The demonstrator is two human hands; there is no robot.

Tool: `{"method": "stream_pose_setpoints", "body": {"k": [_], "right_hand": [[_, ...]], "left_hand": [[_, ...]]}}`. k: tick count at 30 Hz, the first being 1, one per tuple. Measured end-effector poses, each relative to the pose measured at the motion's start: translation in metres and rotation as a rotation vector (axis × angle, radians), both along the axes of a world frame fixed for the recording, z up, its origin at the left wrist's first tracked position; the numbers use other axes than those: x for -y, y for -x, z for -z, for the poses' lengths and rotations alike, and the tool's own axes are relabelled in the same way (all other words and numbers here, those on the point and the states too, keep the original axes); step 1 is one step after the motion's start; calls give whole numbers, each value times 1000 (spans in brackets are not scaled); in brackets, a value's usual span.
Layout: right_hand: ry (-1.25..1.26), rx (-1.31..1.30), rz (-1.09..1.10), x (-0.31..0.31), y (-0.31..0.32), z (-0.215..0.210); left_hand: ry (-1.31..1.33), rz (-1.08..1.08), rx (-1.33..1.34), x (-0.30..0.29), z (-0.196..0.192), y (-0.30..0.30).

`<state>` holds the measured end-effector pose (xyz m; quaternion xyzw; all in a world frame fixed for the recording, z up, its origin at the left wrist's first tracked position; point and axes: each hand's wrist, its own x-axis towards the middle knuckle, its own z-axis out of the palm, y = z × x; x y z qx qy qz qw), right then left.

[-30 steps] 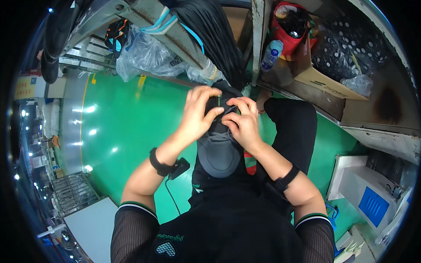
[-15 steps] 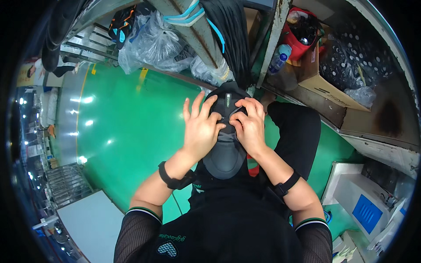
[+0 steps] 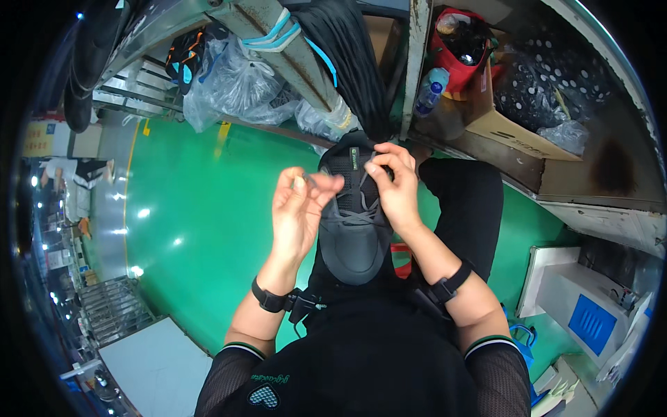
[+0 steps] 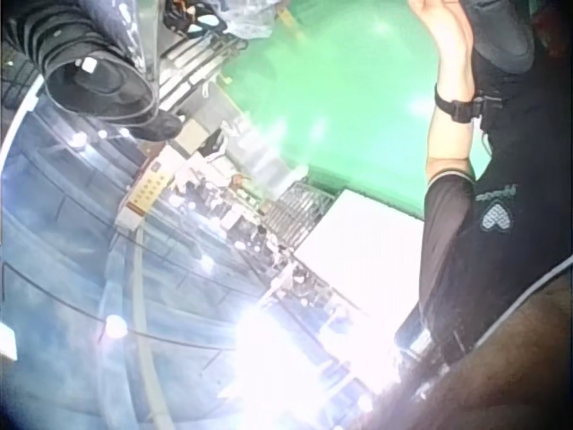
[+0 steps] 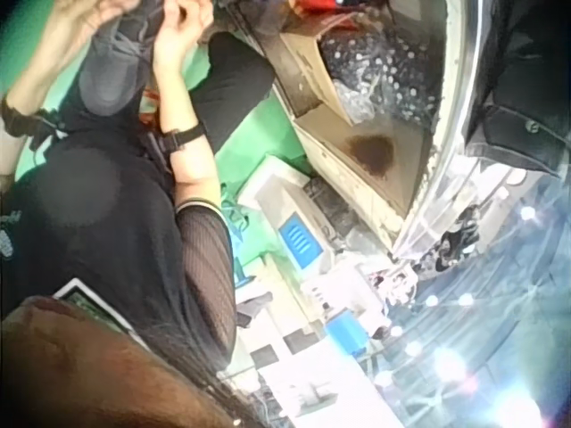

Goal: Lacing a gray athletic shoe in a factory setting.

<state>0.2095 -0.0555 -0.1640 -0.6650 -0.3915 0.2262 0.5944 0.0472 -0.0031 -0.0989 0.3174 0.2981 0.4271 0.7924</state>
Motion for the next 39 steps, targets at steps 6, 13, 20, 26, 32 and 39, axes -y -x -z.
{"method": "stream_pose_setpoints", "body": {"k": [6, 13, 20, 26, 32, 39], "right_hand": [[-387, -899, 119, 117, -207, 12], [76, -543, 188, 91, -111, -35], [664, -187, -317, 49, -13, -15], [635, -403, -260, 60, -12, -9], [715, -592, -223, 61, -14, -18], [328, -1274, -159, 85, 4, -2]], "left_hand": [[-13, -400, -302, -95, 18, 181], [-559, -408, -1103, -82, -8, 172], [-1338, 518, -1068, -13, 3, 17], [-1125, 686, -984, -28, 11, -9], [-1162, 696, -1041, -23, 20, -16], [-1122, 807, -1055, -31, 17, -17]]}}
